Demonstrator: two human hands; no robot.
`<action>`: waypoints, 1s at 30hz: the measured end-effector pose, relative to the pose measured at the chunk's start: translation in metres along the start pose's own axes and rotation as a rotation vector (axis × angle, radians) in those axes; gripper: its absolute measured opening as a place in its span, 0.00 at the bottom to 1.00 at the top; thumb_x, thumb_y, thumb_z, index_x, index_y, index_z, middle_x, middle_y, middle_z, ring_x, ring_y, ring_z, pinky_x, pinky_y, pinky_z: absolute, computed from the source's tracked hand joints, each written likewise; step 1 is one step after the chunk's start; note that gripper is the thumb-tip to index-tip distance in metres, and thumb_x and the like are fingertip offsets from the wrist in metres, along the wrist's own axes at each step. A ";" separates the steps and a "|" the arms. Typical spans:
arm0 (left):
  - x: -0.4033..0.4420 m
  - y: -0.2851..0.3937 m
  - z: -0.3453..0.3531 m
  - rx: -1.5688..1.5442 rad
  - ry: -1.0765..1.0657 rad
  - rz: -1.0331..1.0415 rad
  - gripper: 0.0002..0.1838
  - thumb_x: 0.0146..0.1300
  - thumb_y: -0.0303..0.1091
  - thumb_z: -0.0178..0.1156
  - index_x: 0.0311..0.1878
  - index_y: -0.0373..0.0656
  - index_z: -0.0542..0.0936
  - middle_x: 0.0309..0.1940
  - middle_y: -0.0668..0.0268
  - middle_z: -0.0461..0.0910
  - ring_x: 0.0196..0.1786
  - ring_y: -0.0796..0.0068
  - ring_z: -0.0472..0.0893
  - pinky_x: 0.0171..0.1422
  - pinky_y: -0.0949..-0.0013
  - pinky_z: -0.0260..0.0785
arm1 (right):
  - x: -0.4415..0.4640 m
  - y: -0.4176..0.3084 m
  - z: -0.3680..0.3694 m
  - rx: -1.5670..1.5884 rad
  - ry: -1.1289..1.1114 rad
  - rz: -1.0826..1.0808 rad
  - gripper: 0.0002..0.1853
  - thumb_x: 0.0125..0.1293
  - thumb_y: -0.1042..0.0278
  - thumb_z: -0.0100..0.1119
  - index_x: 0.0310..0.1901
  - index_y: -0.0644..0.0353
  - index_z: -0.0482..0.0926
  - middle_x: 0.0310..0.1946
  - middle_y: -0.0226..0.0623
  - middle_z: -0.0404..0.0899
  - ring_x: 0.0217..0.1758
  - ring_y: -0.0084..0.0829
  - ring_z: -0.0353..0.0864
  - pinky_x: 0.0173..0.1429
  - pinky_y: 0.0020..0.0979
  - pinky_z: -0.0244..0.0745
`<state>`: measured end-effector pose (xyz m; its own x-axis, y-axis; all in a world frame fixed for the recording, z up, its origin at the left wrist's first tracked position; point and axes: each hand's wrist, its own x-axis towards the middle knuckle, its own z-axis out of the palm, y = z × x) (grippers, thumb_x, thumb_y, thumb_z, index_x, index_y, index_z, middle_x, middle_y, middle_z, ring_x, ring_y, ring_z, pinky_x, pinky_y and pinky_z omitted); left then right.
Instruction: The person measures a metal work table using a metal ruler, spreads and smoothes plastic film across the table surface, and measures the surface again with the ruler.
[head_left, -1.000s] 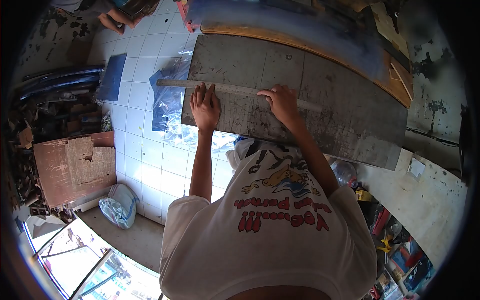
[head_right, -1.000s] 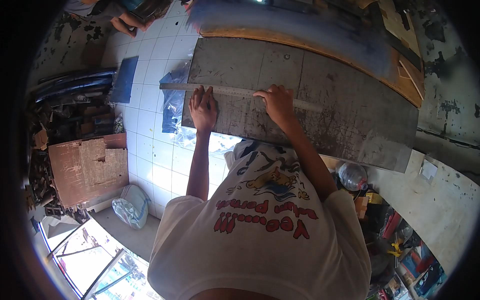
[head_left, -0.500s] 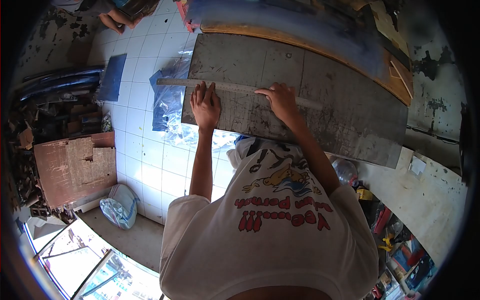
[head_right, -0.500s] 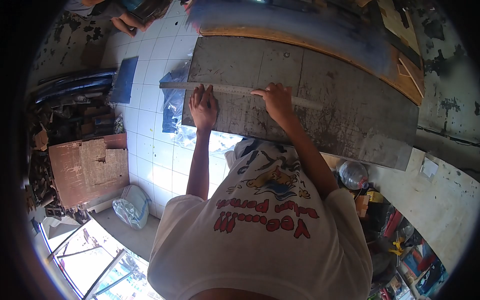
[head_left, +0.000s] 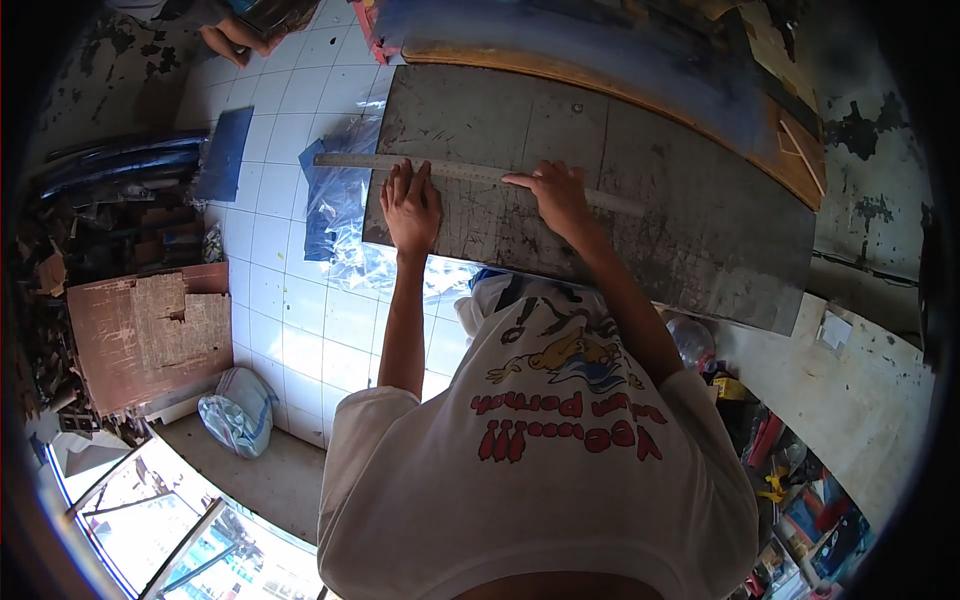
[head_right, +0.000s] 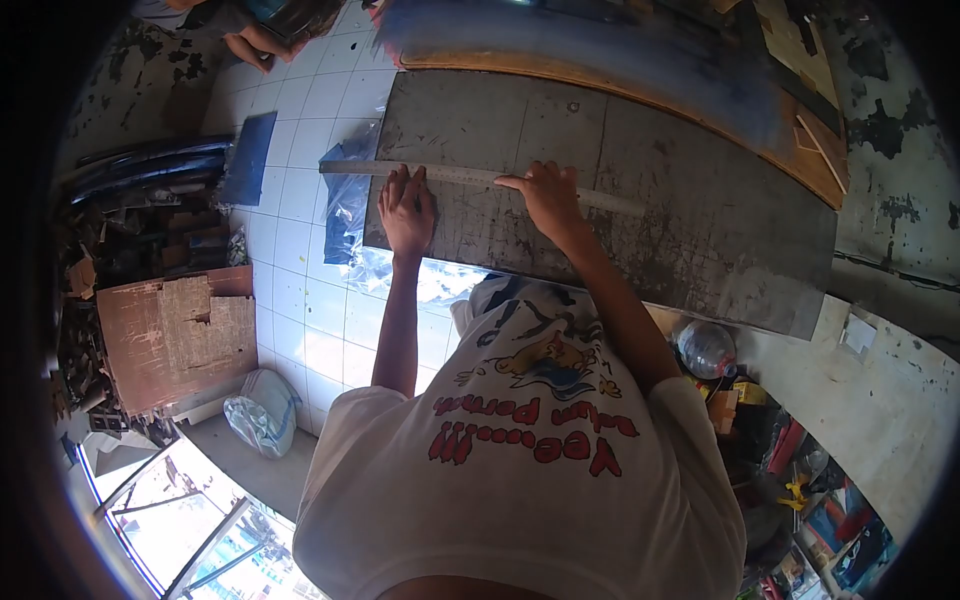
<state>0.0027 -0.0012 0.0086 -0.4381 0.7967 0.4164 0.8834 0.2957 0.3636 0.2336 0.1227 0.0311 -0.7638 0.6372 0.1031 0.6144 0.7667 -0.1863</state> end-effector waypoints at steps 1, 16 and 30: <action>0.000 0.000 0.000 -0.001 -0.003 -0.002 0.16 0.68 0.33 0.54 0.56 0.49 0.83 0.62 0.53 0.76 0.68 0.49 0.72 0.74 0.47 0.57 | 0.000 0.000 0.002 -0.001 0.010 -0.007 0.28 0.65 0.79 0.55 0.55 0.25 0.83 0.33 0.29 0.74 0.42 0.31 0.76 0.50 0.43 0.67; -0.001 0.000 -0.001 -0.004 -0.017 -0.013 0.17 0.68 0.34 0.54 0.57 0.49 0.82 0.64 0.53 0.75 0.69 0.49 0.70 0.75 0.46 0.55 | 0.014 -0.004 -0.012 -0.005 -0.258 -0.032 0.37 0.65 0.86 0.50 0.66 0.25 0.74 0.37 0.32 0.73 0.46 0.31 0.74 0.56 0.47 0.66; -0.001 0.022 -0.016 -0.019 -0.076 0.143 0.20 0.61 0.30 0.59 0.57 0.51 0.81 0.59 0.55 0.75 0.64 0.50 0.72 0.71 0.47 0.60 | 0.033 -0.006 -0.022 0.034 -0.455 -0.026 0.35 0.67 0.81 0.52 0.66 0.19 0.72 0.46 0.38 0.77 0.52 0.37 0.77 0.59 0.51 0.72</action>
<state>0.0201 -0.0035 0.0292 -0.2933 0.8679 0.4008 0.9323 0.1670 0.3208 0.2089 0.1411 0.0573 -0.7929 0.5125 -0.3297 0.5927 0.7743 -0.2217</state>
